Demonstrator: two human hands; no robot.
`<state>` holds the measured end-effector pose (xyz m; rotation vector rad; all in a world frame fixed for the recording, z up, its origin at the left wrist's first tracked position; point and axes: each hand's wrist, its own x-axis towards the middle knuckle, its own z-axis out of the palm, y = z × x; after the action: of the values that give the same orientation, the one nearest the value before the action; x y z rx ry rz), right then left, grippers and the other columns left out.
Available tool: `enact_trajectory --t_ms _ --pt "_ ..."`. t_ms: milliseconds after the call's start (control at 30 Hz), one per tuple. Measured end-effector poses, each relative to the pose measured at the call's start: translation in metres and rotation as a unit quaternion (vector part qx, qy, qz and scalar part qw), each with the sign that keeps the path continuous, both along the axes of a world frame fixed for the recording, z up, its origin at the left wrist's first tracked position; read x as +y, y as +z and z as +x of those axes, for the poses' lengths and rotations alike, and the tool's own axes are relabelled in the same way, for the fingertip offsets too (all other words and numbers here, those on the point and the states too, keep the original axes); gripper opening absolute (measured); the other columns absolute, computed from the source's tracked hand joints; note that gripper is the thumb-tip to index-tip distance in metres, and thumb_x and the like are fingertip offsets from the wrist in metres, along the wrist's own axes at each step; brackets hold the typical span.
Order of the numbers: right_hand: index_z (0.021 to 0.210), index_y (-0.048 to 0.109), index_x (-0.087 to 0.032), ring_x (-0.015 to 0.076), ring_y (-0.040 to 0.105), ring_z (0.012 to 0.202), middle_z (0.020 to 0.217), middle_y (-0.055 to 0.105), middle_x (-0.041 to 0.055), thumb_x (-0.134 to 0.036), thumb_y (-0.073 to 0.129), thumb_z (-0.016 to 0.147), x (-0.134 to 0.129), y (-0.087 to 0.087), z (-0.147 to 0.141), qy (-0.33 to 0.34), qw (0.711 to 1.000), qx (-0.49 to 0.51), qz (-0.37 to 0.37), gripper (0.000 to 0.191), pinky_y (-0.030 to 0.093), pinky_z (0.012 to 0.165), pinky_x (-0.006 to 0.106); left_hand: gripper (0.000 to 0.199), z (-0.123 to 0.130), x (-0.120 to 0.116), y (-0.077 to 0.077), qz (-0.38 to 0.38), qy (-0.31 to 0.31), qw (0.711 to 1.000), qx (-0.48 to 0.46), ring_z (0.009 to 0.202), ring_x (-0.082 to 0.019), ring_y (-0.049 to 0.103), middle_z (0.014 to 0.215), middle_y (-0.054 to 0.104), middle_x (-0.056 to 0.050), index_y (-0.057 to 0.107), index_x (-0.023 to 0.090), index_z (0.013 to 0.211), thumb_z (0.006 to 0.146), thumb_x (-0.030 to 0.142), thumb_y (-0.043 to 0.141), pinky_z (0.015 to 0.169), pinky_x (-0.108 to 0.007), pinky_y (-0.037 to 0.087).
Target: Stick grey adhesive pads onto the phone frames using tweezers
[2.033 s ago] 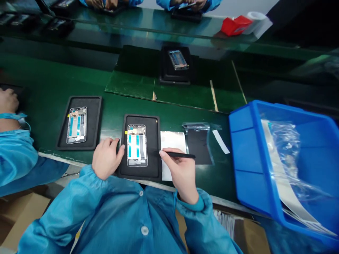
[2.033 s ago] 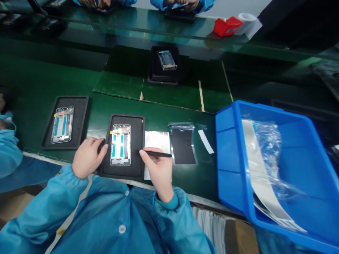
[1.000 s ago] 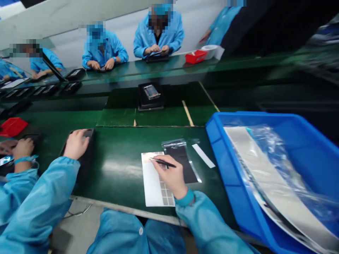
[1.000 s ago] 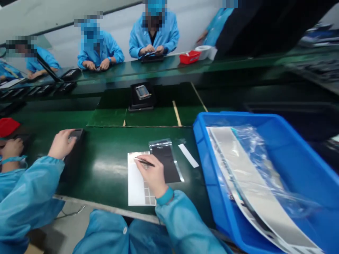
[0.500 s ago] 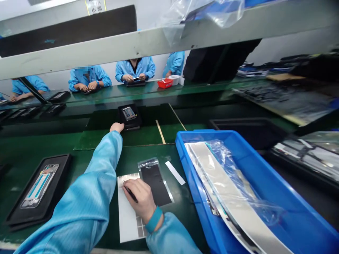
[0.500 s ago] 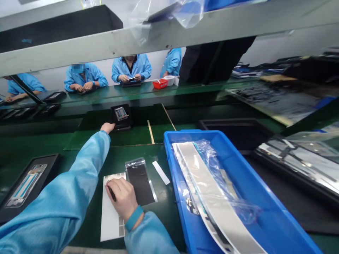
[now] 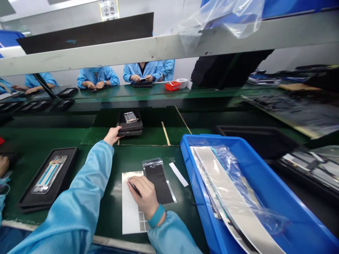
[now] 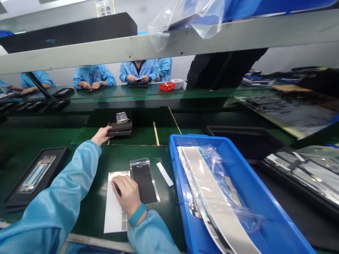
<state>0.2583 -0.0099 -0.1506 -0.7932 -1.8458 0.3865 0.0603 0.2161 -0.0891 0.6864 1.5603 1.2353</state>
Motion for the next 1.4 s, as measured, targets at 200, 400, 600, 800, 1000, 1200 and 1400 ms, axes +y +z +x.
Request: enact_trajectory --t_ms 200,400,600,800,1000,1200,1400 --pt "0.106 0.068 -0.023 0.0228 0.072 0.084 0.096 0.077 0.0078 -0.008 0.065 0.088 -0.004 0.000 0.003 0.013 1.000 0.017 0.020 0.024 0.059 0.073 0.039 0.032 -0.045 -0.140 -0.017 0.036 0.031 0.998 -0.036 0.092 -0.018 0.067 0.110 0.068 -0.009 0.061 0.014 0.117 0.090 0.031 0.068 0.078 -0.033 0.057" --pt "0.092 0.072 -0.026 0.0252 0.073 0.078 0.086 0.078 0.0059 -0.015 0.074 0.080 -0.014 0.008 0.005 -0.108 0.990 0.091 0.015 0.016 0.058 0.073 0.043 0.047 -0.078 -0.272 -0.026 0.046 0.055 0.996 -0.059 0.089 -0.020 0.071 0.100 0.073 -0.008 0.063 0.017 0.107 0.069 0.034 0.084 0.080 -0.029 0.056" --pt "0.087 0.070 -0.021 0.0204 0.068 0.079 0.081 0.071 0.0040 -0.027 0.062 0.084 -0.010 0.019 -0.008 -0.110 0.927 0.253 -0.256 0.011 0.055 0.077 0.038 0.050 -0.085 -0.318 -0.021 0.045 0.059 0.994 -0.080 0.100 -0.023 0.070 0.101 0.074 -0.007 0.065 0.018 0.109 0.067 0.037 0.086 0.092 -0.033 0.055" --pt "0.104 0.066 -0.020 0.0070 0.030 0.041 0.056 0.043 -0.0090 -0.043 0.070 0.082 -0.040 0.036 -0.043 0.026 0.810 0.267 -0.521 0.033 0.022 0.039 0.023 0.044 -0.072 -0.318 -0.014 0.068 0.086 0.989 -0.097 0.103 -0.025 0.070 0.104 0.073 -0.008 0.061 0.020 0.107 0.072 0.037 0.081 0.092 -0.036 0.056" --pt "0.079 0.046 -0.024 0.0024 0.021 0.039 0.057 0.032 -0.0136 -0.056 0.080 0.072 -0.060 0.041 -0.108 0.002 0.695 0.488 -0.528 0.047 0.016 0.035 0.018 0.040 -0.036 -0.296 -0.031 0.097 0.162 0.980 -0.067 0.115 -0.022 0.066 0.122 0.068 -0.009 0.050 0.024 0.116 0.084 0.035 0.071 0.102 -0.035 0.051" --pt "0.098 0.058 -0.022 0.0151 0.066 0.062 0.076 0.071 -0.0009 -0.041 0.080 0.071 -0.030 0.035 -0.141 -0.059 0.738 0.449 -0.499 0.040 0.051 0.047 0.025 0.051 0.004 -0.273 -0.045 0.103 0.185 0.974 -0.078 0.117 -0.023 0.065 0.129 0.063 -0.014 0.044 0.024 0.116 0.079 0.033 0.077 0.100 -0.037 0.051" --pt "0.096 0.066 -0.017 0.0221 0.075 0.070 0.080 0.079 0.0052 -0.025 0.075 0.070 0.017 0.050 -0.102 -0.035 0.746 0.370 -0.553 0.029 0.063 0.061 0.032 0.052 -0.041 -0.279 -0.026 0.115 0.089 0.970 -0.197 0.103 -0.028 0.071 0.106 0.070 -0.013 0.051 0.022 0.103 0.079 0.067 0.062 0.087 -0.043 0.058"
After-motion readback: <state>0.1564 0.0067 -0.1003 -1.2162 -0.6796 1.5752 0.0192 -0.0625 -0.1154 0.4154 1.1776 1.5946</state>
